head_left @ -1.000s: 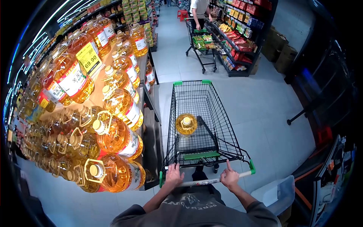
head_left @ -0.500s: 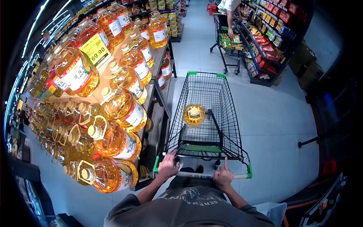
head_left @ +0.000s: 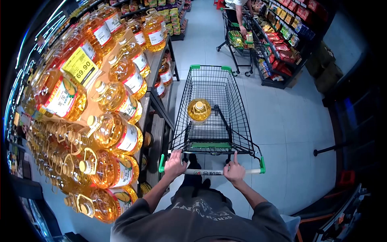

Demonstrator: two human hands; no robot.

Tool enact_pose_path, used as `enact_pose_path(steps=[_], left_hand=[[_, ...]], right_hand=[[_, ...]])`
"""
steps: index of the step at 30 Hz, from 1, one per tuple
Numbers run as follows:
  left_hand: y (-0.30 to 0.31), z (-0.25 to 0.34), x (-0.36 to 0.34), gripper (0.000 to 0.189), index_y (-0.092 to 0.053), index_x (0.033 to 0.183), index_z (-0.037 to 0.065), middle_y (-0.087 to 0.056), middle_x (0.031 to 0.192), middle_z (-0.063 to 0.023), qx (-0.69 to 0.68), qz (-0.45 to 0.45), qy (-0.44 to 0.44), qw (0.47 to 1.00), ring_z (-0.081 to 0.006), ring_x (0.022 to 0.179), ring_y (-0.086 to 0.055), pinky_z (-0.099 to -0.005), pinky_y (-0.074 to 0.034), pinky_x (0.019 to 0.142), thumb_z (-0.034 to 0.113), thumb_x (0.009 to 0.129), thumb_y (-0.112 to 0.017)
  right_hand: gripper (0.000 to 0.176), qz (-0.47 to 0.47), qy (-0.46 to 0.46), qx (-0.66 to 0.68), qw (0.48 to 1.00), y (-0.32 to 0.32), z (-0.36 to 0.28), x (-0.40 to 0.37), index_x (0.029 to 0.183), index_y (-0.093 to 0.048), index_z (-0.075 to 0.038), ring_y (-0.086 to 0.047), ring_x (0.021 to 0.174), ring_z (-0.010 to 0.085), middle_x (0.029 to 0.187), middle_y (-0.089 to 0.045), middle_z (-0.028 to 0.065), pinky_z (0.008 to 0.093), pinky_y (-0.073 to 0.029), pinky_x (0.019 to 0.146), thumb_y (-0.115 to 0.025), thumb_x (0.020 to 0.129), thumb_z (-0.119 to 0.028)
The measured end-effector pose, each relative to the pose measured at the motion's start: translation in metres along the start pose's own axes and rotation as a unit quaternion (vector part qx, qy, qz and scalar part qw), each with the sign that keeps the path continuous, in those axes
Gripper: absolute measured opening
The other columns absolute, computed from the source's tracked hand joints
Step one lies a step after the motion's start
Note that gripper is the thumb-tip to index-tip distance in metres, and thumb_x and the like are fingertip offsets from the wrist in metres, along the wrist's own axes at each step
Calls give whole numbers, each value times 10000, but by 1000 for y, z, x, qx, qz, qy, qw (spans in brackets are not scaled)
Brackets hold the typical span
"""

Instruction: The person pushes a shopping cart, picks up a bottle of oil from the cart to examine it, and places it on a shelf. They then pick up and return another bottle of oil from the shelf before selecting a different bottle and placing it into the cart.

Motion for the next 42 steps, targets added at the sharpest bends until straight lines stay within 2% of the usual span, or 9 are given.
enact_pose_path(steps=[2, 4, 6, 10, 17, 26, 36, 38, 42], left_hand=[[3, 6, 17, 622, -467, 1341, 25, -526, 1355, -165, 9, 9, -2, 1000, -308, 1313, -465, -429, -454, 1016, 259, 782, -607], [4, 3, 36, 603, -485, 1316, 10, -536, 1325, -162, 20, -1, 22, 1000, -290, 1320, -456, -453, -486, 960, 282, 791, -602], [0, -2, 55, 602, -488, 1314, -2, -536, 1328, -167, 24, -3, 10, 1000, -305, 1329, -447, -454, -479, 976, 280, 794, -598], [4, -3, 93, 623, -470, 1327, -25, -513, 1363, -179, 7, 7, 1, 1000, -336, 1340, -429, -444, -469, 1005, 272, 794, -597], [16, -8, 160, 631, -454, 1338, -28, -508, 1369, -182, 3, -4, 6, 1000, -320, 1335, -432, -441, -505, 950, 273, 801, -597], [30, -19, 246, 627, -463, 1323, -42, -516, 1356, -189, -4, 21, -4, 1000, -319, 1327, -435, -418, -481, 978, 293, 814, -614], [48, -28, 332, 641, -477, 1307, -40, -536, 1326, -183, -6, 33, 6, 999, -314, 1304, -454, -418, -492, 964, 334, 810, -635], [52, -31, 349, 649, -478, 1309, -33, -535, 1328, -180, -17, 25, 16, 999, -316, 1313, -447, -418, -479, 986, 345, 807, -642], [59, -38, 382, 664, -475, 1314, -32, -528, 1340, -172, -4, 6, 34, 999, -310, 1319, -443, -431, -460, 1009, 361, 804, -637]], right_hand=[[182, -11, -16, 3, 1000, -8, 8, 17, 697, -668, -59, -655, 564, 365, 1301, -556, 279, 437, -539, 537, -600, 747, -219], [200, -14, -15, 2, 1000, -12, 14, 38, 691, -675, -42, -657, 552, 360, 1291, -554, 299, 437, -546, 537, -601, 731, -224], [220, -21, -13, -1, 1000, -13, 13, 57, 685, -682, -26, -658, 540, 354, 1282, -552, 318, 438, -553, 536, -603, 715, -229], [207, -28, -11, -17, 999, -23, 21, 94, 686, -686, -46, -665, 550, 342, 1290, -560, 293, 439, -557, 552, -606, 706, -236], [184, -16, -12, -32, 999, -41, 25, 161, 643, -667, -66, -673, 553, 330, 1284, -577, 269, 428, -562, 554, -611, 696, -233], [172, 29, 5, -20, 999, -55, 23, 251, 615, -661, -61, -668, 537, 331, 1258, -595, 255, 415, -558, 540, -608, 696, -203], [207, -32, 7, -59, 998, -79, 26, 346, 674, -666, -50, -664, 559, 342, 1311, -570, 235, 446, -537, 538, -585, 748, -225], [181, -22, 14, -62, 998, -85, 25, 363, 657, -654, -52, -649, 535, 335, 1325, -567, 208, 424, -522, 524, -586, 758, -187], [175, 4, 17, -34, 999, -94, 25, 396, 618, -635, -54, -648, 522, 326, 1315, -567, 236, 418, -514, 507, -598, 729, -184]])
Point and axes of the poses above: each hand's wrist, its own x-axis towards the middle knuckle, its own y-axis out of the back of the hand, z = x × y, the point moved 7 cm from there along x, towards the middle knuckle
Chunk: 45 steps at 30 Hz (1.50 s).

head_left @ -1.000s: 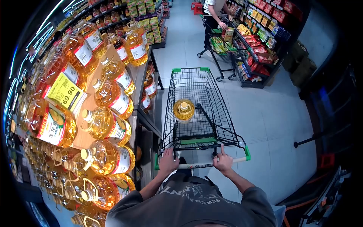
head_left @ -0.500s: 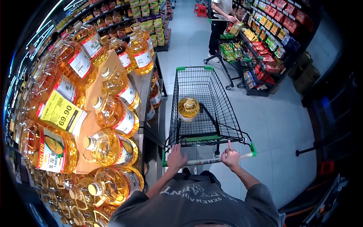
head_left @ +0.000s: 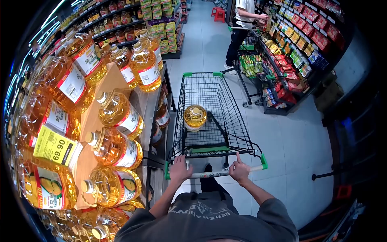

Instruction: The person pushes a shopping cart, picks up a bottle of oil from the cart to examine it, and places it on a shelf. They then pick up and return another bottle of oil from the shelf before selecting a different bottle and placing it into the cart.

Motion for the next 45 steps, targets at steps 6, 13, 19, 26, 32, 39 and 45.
enact_pose_path(steps=[6, 13, 19, 26, 32, 39, 45], left_hand=[[18, -3, 53, 639, -506, 1294, -23, -559, 1296, -191, -24, 27, -3, 999, -323, 1281, -478, -437, -467, 992, 332, 783, -653], [28, -10, 105, 680, -496, 1311, 2, -531, 1343, -194, -46, 9, 38, 998, -318, 1306, -463, -460, -445, 1005, 339, 748, -674], [43, -9, 141, 612, -517, 1288, 29, -555, 1293, -171, -34, 32, 38, 998, -322, 1226, -524, -429, -459, 986, 302, 762, -670], [46, -17, 179, 595, -501, 1278, 13, -550, 1284, -197, -35, 28, 44, 998, -350, 1230, -510, -460, -464, 972, 289, 778, -669], [46, -22, 204, 624, -491, 1307, 8, -525, 1339, -202, -42, 4, 38, 998, -350, 1291, -467, -435, -425, 1033, 309, 791, -669], [46, -30, 222, 605, -490, 1298, -28, -529, 1318, -191, -17, 31, 6, 999, -339, 1294, -453, -436, -448, 999, 306, 812, -628], [48, -33, 229, 557, -493, 1307, -23, -513, 1354, -170, -56, 36, 23, 997, -312, 1294, -453, -452, -416, 1008, 245, 839, -633]], right_hand=[[204, -39, 1, 23, 999, -18, -1, 59, 633, -655, -37, -663, 551, 348, 1320, -547, 279, 448, -552, 559, -594, 716, -213], [216, -50, 2, 40, 998, -33, -3, 113, 659, -685, -47, -658, 548, 355, 1334, -538, 267, 431, -546, 550, -599, 735, -230], [198, -44, 18, 49, 998, -39, -9, 153, 666, -663, -42, -651, 534, 347, 1330, -539, 277, 423, -538, 530, -612, 735, -221], [181, -26, 17, 64, 997, -52, -7, 191, 647, -647, -48, -643, 525, 333, 1327, -546, 271, 412, -531, 522, -619, 730, -207], [192, -42, 26, 43, 998, -58, -10, 216, 652, -656, -18, -620, 498, 309, 1338, -536, 278, 399, -496, 504, -609, 716, -192], [188, -52, 20, 18, 998, -69, -5, 234, 617, -636, -20, -584, 468, 317, 1381, -519, 240, 402, -471, 490, -604, 728, -169], [180, -96, 6, 36, 995, -71, -10, 236, 621, -608, -21, -580, 470, 330, 1396, -496, 251, 404, -476, 495, -588, 745, -150]])
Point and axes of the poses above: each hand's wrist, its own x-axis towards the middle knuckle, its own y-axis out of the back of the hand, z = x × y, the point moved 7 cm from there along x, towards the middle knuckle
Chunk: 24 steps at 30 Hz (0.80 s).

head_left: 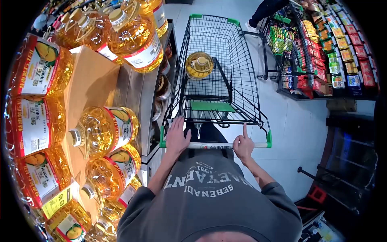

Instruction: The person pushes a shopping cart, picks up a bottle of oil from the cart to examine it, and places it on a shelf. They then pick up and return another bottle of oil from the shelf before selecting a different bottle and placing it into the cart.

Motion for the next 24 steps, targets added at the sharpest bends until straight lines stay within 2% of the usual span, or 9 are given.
enact_pose_path(steps=[3, 7, 11, 14, 15, 17, 21, 22, 24], left_hand=[[3, 1, 3, 490, -528, 1281, -9, -527, 1356, -157, -8, 5, 19, 1000, -294, 1289, -464, -447, -375, 1028, 213, 856, -624], [20, 7, 16, 345, -628, 1162, 24, -650, 1177, -140, -24, 40, 41, 998, -300, 1173, -567, -413, -403, 976, 181, 855, -643], [21, -10, 42, 220, -680, 1055, 28, -700, 1018, -137, -148, 58, 100, 982, -318, 952, -644, -415, -442, 874, 149, 876, -635], [5, -18, 78, 188, -686, 1048, 24, -711, 1036, -127, -265, -5, 149, 953, -270, 997, -666, -368, -489, 877, 123, 909, -605], [-12, -23, 90, 231, -664, 1078, 9, -704, 1079, -123, -380, -42, 208, 900, -248, 1046, -657, -359, -474, 932, 169, 963, -543], [-38, -30, 114, 308, -606, 1145, -12, -668, 1146, -140, -656, -17, 282, 700, -263, 1101, -626, -379, -453, 979, 223, 1005, -464], [-118, -65, 160, 336, -512, 1214, -30, -558, 1295, -181, -748, 17, 385, 540, -298, 1222, -528, -425, -403, 1058, 198, 975, -449], [-129, -63, 169, 345, -509, 1214, -30, -546, 1304, -178, -741, 11, 423, 521, -295, 1225, -518, -430, -392, 1065, 210, 972, -453], [-154, -60, 181, 376, -494, 1227, -33, -513, 1327, -169, -729, 0, 468, 499, -283, 1246, -485, -442, -367, 1083, 239, 970, -455]], right_hand=[[172, -18, -6, 12, 1000, 3, -2, 3, 611, -596, -27, -597, 478, 320, 1395, -492, 261, 397, -493, 503, -601, 748, -130], [147, -33, -27, 80, 996, 11, 5, 12, 634, -589, -32, -614, 472, 280, 1363, -520, 260, 366, -498, 484, -640, 759, -90], [75, -26, 12, 130, 991, 26, 4, 60, 859, -657, -8, -637, 558, 243, 1014, -702, 185, 332, -490, 529, -621, 793, -5], [154, 12, 67, 174, 982, 25, -15, 120, 938, -661, 4, -657, 673, 259, 961, -701, 153, 334, -502, 603, -610, 795, 27], [165, 25, 106, 180, 978, 18, -21, 139, 945, -657, 7, -661, 702, 272, 979, -703, 148, 340, -509, 623, -613, 788, 30], [169, -1, 121, 183, 976, -13, -28, 173, 979, -649, 34, -694, 886, 332, 1012, -699, 170, 358, -552, 762, -598, 817, 35], [349, -33, 196, 143, 970, -81, -61, 237, 1094, -599, 12, -617, 960, 300, 1163, -625, 145, 384, -499, 831, -626, 754, -64], [349, -31, 195, 149, 969, -95, -67, 251, 1094, -599, 12, -617, 960, 300, 1163, -625, 145, 384, -499, 831, -626, 754, -64], [405, -36, 314, 87, 945, -120, -92, 267, 1105, -578, 29, -566, 1020, 295, 1105, -576, 154, 370, -465, 903, -642, 722, -86]])
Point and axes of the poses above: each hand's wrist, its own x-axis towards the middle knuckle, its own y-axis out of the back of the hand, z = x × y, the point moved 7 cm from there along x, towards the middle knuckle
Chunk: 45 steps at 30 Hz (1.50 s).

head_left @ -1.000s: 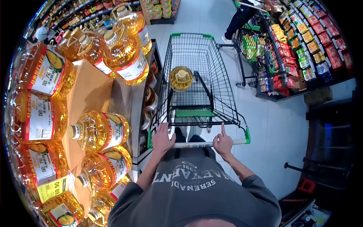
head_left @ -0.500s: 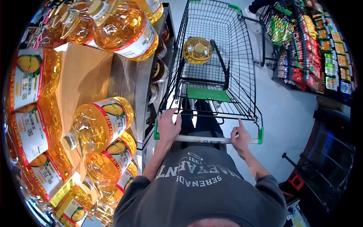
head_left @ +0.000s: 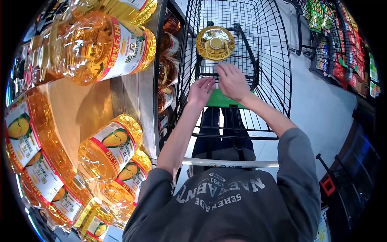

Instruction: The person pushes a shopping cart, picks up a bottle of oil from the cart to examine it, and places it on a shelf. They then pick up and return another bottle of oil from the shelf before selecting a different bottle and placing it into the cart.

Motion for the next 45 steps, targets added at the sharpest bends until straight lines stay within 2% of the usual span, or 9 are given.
enact_pose_path(steps=[5, 8, 11, 14, 31, 35, 37, 41, 45], left_hand=[[8, -40, 42, 464, -425, 1293, -36, -466, 1313, -156, 9, 23, 47, 999, -281, 1258, -431, -471, -322, 1110, 317, 993, -421], [13, -47, 62, 536, -401, 1317, -52, -458, 1323, -180, 5, 73, 57, 996, -294, 1255, -436, -477, -335, 1093, 381, 1002, -387], [6, -41, 87, 545, -437, 1325, 8, -462, 1365, -176, -9, 70, 43, 997, -301, 1289, -438, -479, -366, 1074, 437, 1001, -345], [-15, -32, 124, 544, -467, 1346, 68, -480, 1389, -158, -46, -94, -27, 994, -312, 1300, -454, -489, -382, 1075, 451, 991, -314], [3, -54, 161, 585, -464, 1377, 90, -483, 1408, -149, -76, -28, -114, 990, -322, 1308, -458, -502, -369, 1094, 475, 982, -269], [-11, -45, 148, 593, -464, 1383, 93, -484, 1411, -148, -98, -39, -111, 988, -324, 1310, -458, -504, -367, 1097, 479, 981, -261], [-12, -57, 128, 743, -392, 1445, 62, -379, 1497, -173, -239, 18, 78, 968, -347, 1382, -368, -516, -293, 1144, 587, 948, -220], [-11, -56, 98, 832, -316, 1486, 62, -354, 1506, -176, -257, -1, 166, 952, -373, 1370, -365, -539, -282, 1141, 650, 898, -354], [-14, -69, 79, 870, -395, 1426, 45, -398, 1435, -186, -104, 6, 211, 972, -399, 1281, -423, -563, -318, 1106, 688, 843, -449]], right_hand=[[372, 10, 7, -70, 997, -52, 25, 31, 1064, -566, 30, -545, 1010, 275, 1002, -548, 137, 352, -432, 940, -637, 727, -109], [253, -46, -86, -16, 995, -80, 49, 28, 942, -610, 6, -620, 875, 279, 866, -620, 135, 356, -479, 869, -628, 724, -122], [153, -52, -151, 45, 986, -85, 57, 38, 682, -661, -26, -641, 535, 334, 581, -625, 156, 442, -534, 566, -640, 746, -162], [224, -102, -193, 44, 975, -85, 60, 43, 654, -665, -16, -650, 536, 345, 584, -629, 183, 449, -524, 521, -662, 742, -221], [302, -271, -209, 125, 931, -64, 39, 28, 634, -654, 29, -631, 532, 379, 570, -608, 224, 463, -523, 545, -673, 759, -245], [358, -279, -224, 77, 931, -43, 52, 33, 697, -647, 64, -665, 653, 385, 683, -642, 254, 472, -543, 621, -674, 792, -280], [364, -276, -233, 89, 928, -32, 55, 34, 750, -649, 68, -670, 683, 393, 706, -650, 255, 479, -543, 647, -653, 833, -286], [346, -317, -211, 64, 922, 20, 31, 39, 754, -643, 51, -664, 624, 373, 628, -633, 228, 459, -539, 627, -630, 861, -278], [343, -326, -204, 48, 922, 119, -21, 59, 759, -660, 52, -622, 547, 359, 571, -586, 223, 434, -488, 552, -629, 866, -273]])
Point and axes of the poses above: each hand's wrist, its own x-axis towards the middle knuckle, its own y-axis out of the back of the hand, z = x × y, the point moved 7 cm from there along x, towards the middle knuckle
